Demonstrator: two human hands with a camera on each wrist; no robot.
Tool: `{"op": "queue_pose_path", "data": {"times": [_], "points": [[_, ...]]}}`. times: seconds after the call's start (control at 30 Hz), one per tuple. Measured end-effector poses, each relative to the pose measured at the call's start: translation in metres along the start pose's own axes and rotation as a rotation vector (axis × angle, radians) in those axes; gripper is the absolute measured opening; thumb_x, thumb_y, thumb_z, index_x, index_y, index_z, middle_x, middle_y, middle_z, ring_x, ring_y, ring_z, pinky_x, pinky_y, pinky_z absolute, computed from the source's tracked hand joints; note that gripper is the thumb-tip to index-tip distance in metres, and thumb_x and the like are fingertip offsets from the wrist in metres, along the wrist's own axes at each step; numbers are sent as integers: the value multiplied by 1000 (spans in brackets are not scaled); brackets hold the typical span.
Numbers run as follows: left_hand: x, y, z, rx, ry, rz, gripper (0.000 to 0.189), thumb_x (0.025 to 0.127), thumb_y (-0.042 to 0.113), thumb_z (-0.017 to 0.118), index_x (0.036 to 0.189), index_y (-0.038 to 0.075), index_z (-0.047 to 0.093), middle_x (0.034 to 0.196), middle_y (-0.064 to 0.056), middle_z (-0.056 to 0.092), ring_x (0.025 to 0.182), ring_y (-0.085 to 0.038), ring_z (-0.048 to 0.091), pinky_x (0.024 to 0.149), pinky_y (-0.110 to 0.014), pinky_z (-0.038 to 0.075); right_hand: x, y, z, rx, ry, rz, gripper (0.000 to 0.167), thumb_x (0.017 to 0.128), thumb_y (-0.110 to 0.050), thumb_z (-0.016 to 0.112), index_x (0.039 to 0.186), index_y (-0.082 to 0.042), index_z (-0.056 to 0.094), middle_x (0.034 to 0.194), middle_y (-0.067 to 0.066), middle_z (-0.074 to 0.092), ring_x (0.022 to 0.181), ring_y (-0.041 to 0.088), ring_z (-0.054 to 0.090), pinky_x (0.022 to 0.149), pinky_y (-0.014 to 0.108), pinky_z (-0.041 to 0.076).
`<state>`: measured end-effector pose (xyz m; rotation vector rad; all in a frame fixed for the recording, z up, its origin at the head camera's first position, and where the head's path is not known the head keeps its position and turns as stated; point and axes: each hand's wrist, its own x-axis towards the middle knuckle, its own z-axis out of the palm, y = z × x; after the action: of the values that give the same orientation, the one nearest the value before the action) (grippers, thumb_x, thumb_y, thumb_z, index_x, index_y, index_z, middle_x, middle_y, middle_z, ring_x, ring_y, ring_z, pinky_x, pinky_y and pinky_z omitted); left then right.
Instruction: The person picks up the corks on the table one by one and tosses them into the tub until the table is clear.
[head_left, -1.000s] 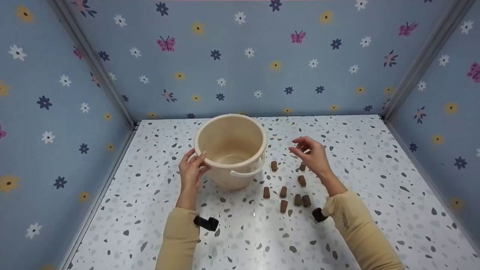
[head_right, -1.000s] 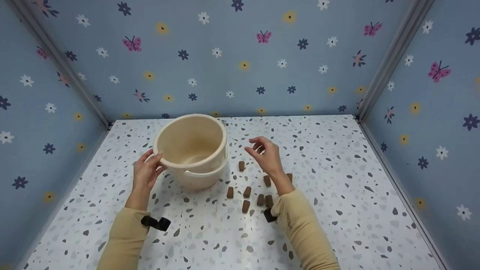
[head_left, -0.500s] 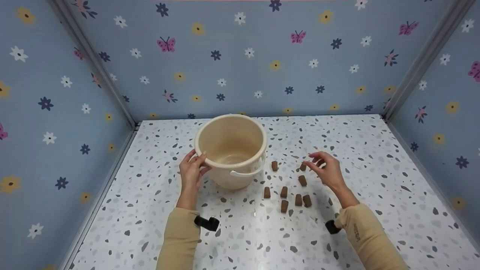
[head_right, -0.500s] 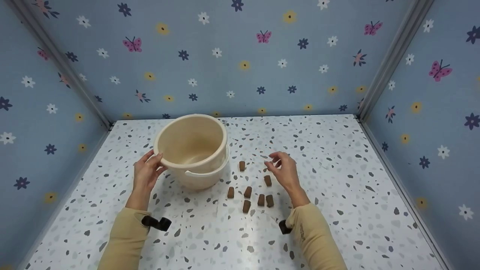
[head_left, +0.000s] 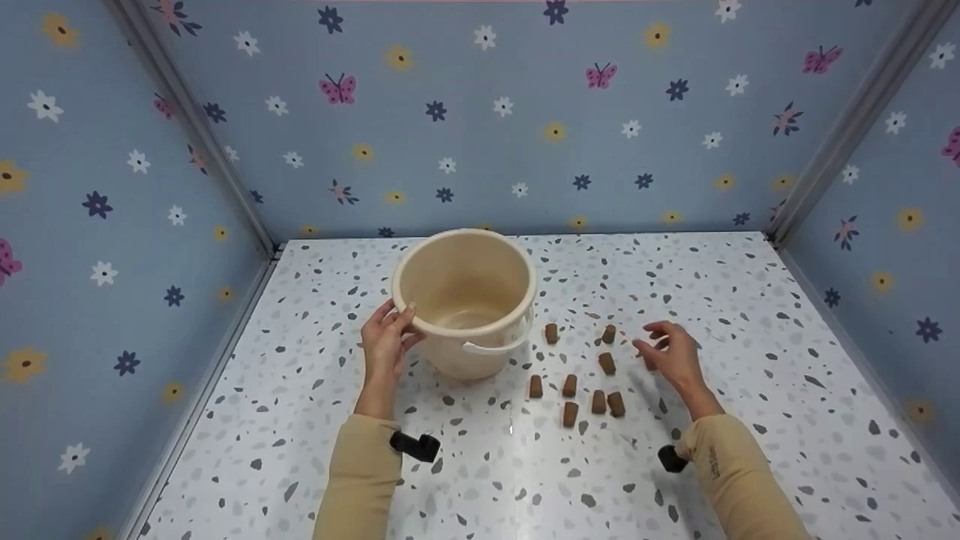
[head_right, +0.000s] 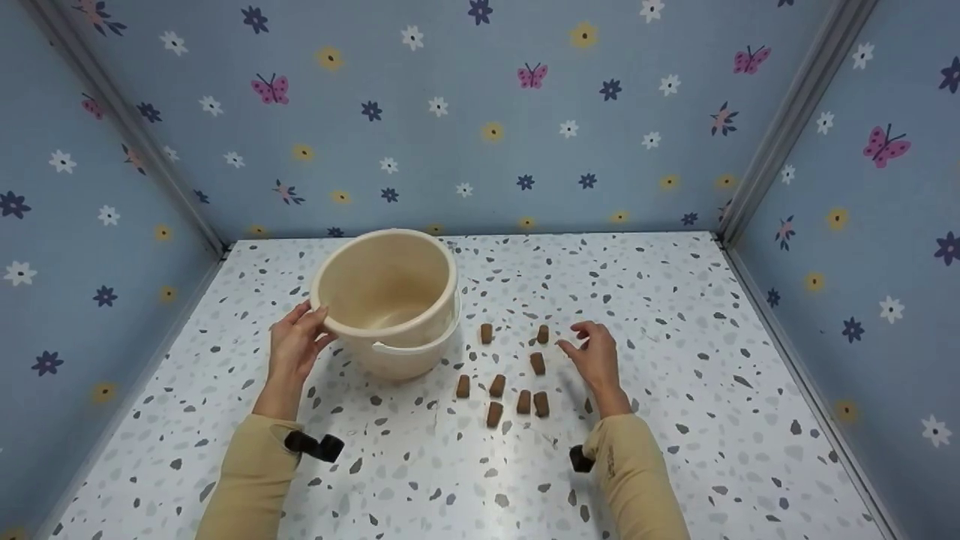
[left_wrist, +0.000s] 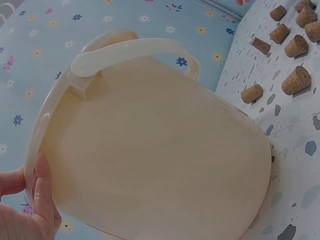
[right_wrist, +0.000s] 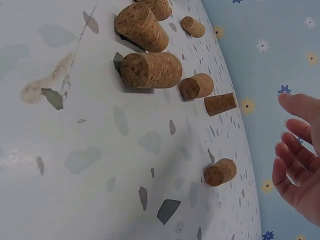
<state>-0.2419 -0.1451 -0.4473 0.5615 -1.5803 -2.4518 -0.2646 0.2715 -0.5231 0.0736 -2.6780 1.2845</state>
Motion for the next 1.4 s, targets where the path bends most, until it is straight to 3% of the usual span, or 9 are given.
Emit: {"op": "queue_pose_path", "data": {"times": [0.37,0.73,1.1,1.4], "points": [[0,-1,0,-8,11,-7,37,82,2,60,116,-4,46,89,-14,54,57,-12,56,53,-25,52,-1,22,0,-40,-35,137,47,78,-18,68,114,6,50,103,23,49,86,30,51,68,36,43],[1,1,-1,-2,4,-24,38,83,4,59,117,-4,44,84,-8,56,59,-13,57,56,-27,53,-2,36,3,-9,-143,293,58,78,-22,68,122,4,40,110,22,45,100,32,45,81,42,40],[2,0,-1,-7,-2,-20,38,83,5,60,117,-3,44,89,-11,56,61,-14,58,58,-28,53,-3,41,3,-32,-198,361,59,79,-19,67,126,2,39,117,23,43,107,33,42,89,46,37],[1,0,-1,-3,-7,-7,38,83,4,61,116,-3,44,83,-8,56,58,-13,57,54,-26,52,-5,43,4,-49,-164,286,50,78,-17,67,119,3,48,114,23,47,105,34,43,88,46,37]]}}
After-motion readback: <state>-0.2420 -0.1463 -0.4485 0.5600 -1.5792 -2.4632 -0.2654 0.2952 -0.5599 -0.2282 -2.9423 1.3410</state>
